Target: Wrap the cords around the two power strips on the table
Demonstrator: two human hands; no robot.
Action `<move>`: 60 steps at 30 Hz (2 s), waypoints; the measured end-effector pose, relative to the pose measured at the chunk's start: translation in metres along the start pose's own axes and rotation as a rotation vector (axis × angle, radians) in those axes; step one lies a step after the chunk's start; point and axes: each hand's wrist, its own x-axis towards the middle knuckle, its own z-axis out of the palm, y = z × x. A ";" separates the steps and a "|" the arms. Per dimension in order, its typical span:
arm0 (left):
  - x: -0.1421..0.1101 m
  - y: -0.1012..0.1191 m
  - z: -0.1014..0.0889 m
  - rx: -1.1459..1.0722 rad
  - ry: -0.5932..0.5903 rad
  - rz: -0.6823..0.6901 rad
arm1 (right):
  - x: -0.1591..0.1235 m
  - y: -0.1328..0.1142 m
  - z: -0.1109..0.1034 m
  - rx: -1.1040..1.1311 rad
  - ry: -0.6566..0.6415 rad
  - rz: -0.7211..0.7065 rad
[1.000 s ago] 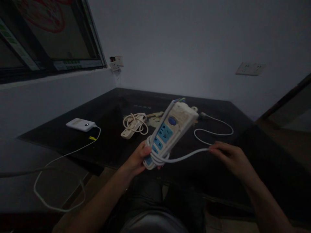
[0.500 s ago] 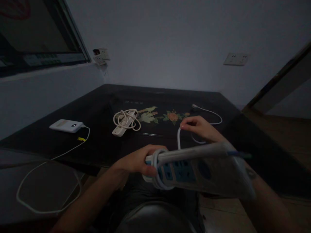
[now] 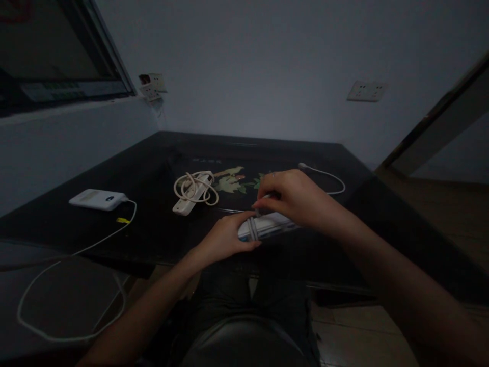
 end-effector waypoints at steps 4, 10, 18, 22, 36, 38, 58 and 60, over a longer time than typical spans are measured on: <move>0.002 -0.005 -0.005 -0.054 0.152 -0.025 | -0.016 -0.015 0.001 -0.085 -0.011 0.029; 0.001 -0.003 -0.018 -0.160 0.353 -0.123 | -0.041 -0.016 0.018 0.140 -0.054 0.036; -0.001 0.006 -0.025 -0.220 0.518 -0.088 | -0.056 -0.007 0.063 0.530 -0.203 0.120; -0.004 0.011 -0.021 -0.292 0.555 -0.062 | -0.055 -0.011 0.070 0.550 -0.197 0.089; -0.004 0.003 -0.001 -0.887 0.367 -0.263 | -0.055 0.000 0.055 0.381 0.034 0.113; -0.005 0.003 0.003 -0.983 0.342 -0.289 | -0.055 0.000 0.061 0.302 0.058 0.131; -0.001 -0.018 0.025 -1.212 0.292 -0.367 | -0.049 -0.018 0.065 -0.444 -0.250 0.139; -0.002 -0.016 0.026 -1.225 0.299 -0.380 | -0.050 -0.019 0.065 -0.452 -0.253 0.117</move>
